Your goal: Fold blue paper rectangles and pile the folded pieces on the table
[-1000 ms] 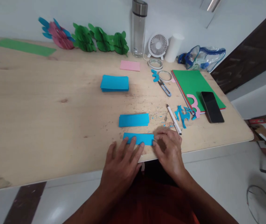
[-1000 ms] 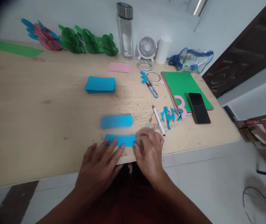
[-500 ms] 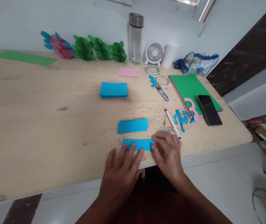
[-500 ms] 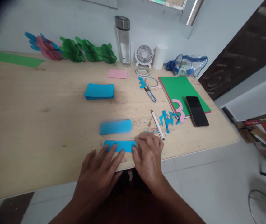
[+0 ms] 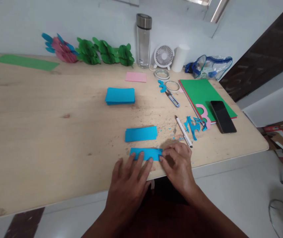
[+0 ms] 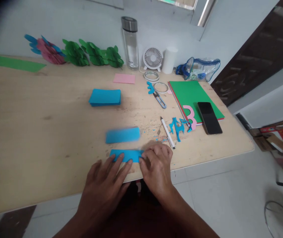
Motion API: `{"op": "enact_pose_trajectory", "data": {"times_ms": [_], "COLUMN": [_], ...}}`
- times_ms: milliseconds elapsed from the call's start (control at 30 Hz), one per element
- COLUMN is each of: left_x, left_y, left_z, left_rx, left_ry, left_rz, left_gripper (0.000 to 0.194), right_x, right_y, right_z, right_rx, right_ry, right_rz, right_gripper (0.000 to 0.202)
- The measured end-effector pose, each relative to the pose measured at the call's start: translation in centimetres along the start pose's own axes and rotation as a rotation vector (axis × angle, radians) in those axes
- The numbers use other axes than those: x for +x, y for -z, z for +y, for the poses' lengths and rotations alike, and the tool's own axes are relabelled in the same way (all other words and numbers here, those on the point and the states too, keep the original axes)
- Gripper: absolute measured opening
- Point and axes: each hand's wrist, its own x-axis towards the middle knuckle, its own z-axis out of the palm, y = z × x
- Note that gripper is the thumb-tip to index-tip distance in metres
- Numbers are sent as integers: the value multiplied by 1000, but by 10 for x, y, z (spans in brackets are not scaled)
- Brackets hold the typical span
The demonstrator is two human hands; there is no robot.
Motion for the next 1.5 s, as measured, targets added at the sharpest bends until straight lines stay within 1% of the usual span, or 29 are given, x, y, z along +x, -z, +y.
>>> {"op": "enact_pose_trajectory", "data": {"times_ms": [233,367,500,633,767,867,1000,1067,1267,1400,1500], "left_x": [-2,-1,1,2,4,4,5,5,4,3,3], "left_y": [-2,1,4,7,8,8,7,7,5,2,3], "left_z": [0,1,2,3,3,3,2,2,1,0,1], "left_rx": [5,6,-2,-4,-2,-3,-3,-2,11,33,46], "left_ry": [3,6,27,37,43,45,36,31,15,2,4], "left_rz": [-7,-14,-49,-61,-64,-66,-49,-44,-42,-24,-67], "left_gripper": [53,53,54,53,52,51,49,48,49,48,49], "right_x": [1,1,3,8,12,14,15,16,18,19,19], "right_y": [3,0,-2,-2,-2,-1,-2,-2,-2,-3,-3], "right_z": [-4,-5,-7,-8,-7,-7,-6,-6,-7,-7,-7], "right_rx": [62,26,-34,-97,-107,-103,-122,-130,-173,-192,-210], "right_ry": [-37,-61,-55,-52,-52,-48,-33,-27,-19,-25,-17], "right_rz": [-85,-59,-44,-72,-114,-144,-151,-154,-173,-183,-179], "right_gripper": [10,11,8,9,5,9,19,18,7,12,15]}}
